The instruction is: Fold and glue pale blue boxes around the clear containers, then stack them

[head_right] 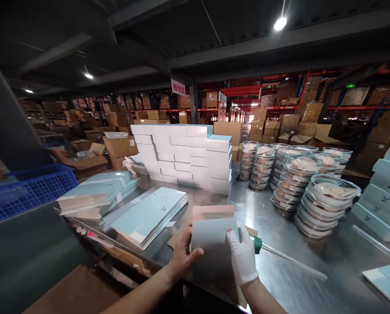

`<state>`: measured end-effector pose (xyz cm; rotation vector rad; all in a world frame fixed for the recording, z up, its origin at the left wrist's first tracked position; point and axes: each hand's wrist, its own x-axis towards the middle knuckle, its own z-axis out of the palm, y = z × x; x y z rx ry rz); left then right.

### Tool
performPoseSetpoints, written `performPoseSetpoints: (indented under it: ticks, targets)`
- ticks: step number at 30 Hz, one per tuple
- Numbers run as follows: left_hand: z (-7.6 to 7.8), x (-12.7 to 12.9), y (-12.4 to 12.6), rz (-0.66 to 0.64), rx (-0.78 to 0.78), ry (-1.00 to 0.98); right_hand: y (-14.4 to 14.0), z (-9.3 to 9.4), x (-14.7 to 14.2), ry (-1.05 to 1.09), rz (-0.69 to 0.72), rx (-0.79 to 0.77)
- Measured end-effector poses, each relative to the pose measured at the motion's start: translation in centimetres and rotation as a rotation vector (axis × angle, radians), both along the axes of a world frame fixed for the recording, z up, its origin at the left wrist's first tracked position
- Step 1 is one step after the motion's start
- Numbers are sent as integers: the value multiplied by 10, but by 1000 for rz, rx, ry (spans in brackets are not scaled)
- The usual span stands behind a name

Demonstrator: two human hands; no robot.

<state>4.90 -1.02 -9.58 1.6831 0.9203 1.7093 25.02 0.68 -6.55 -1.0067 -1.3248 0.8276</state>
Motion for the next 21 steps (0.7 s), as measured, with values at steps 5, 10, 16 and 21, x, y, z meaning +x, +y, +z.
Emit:
performPoseSetpoints:
  ticks: [5,10,16,21]
  targets:
    - [-20,-8,-2,21,-102,88,15,8,5,-27,-64,88]
    - [-3,-27,0,157,-65,17,24,6,48,-674,-219,-9]
    - [18,-36,-2,282,-73,-80,22,-23,71,-759,-199,-409]
    - [30,-37,-10,261,-99,-81,4,-21,73,-490,-262,-336]
